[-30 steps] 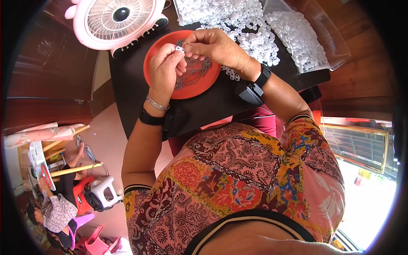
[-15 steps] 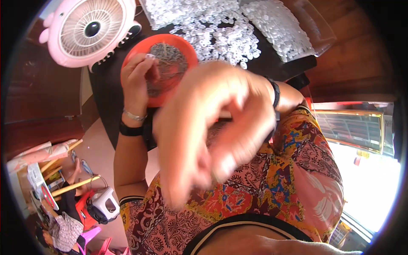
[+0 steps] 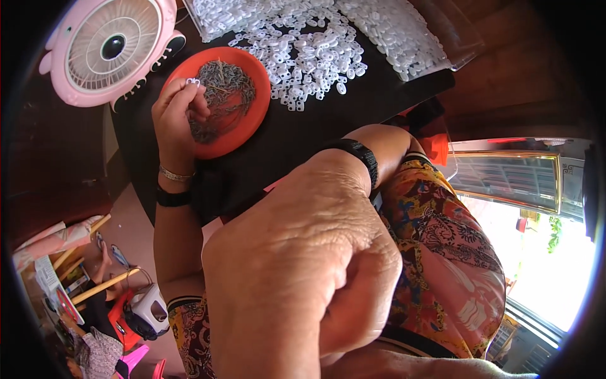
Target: Manual assembly of small white plastic components by inserting small metal rings.
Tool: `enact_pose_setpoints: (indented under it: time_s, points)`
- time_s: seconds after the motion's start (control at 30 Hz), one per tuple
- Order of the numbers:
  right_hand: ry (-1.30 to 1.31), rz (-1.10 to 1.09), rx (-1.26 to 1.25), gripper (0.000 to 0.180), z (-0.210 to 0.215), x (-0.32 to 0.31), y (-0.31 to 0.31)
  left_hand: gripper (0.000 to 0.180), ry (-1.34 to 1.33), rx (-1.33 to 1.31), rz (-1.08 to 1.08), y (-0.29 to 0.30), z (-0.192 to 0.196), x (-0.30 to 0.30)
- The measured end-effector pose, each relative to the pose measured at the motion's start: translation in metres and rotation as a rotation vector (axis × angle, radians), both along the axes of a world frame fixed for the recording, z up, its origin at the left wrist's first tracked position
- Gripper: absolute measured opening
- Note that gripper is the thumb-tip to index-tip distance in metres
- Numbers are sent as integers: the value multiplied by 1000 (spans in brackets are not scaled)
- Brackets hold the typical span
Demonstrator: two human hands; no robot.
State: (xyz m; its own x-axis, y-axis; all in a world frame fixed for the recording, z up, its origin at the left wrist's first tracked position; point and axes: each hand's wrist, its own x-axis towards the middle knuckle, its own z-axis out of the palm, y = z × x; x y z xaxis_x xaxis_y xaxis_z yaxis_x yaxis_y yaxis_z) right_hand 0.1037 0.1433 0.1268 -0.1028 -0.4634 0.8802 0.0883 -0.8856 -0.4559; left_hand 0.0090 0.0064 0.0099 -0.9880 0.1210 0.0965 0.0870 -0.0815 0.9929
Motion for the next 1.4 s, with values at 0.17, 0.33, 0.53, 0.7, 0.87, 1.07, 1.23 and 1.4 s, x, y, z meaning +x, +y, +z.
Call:
enact_pose_setpoints:
  time_s: [0.17,0.33,0.53,0.7,0.87,1.07,1.23,1.4]
  points:
    - [8,41,-16,15,-9,-1,3,21,22,-28,-19,-1,0,-4]
    - [142,-3,101,6,-18,-37,12,22,31,-50,12,-13,-3,-5]
    - [489,-1269,868,12,-51,-129,42,22,11,213,70,-6,-2,-4]
    - [990,-1465,1134,11,-100,-147,51,22,30,170,52,-12,0,-6]
    - [1118,-1427,1250,11,-114,-144,39,22,-7,166,83,-13,-2,-5]
    - [1070,-1473,1194,12,-118,-145,41,23,-11,166,71,-12,-4,-6]
    - [725,-1416,1185,13,-112,-148,43,23,-54,154,67,-10,-7,-7]
    - [449,-1253,1210,19,-116,-152,44,23,-63,139,56,-10,-7,-7]
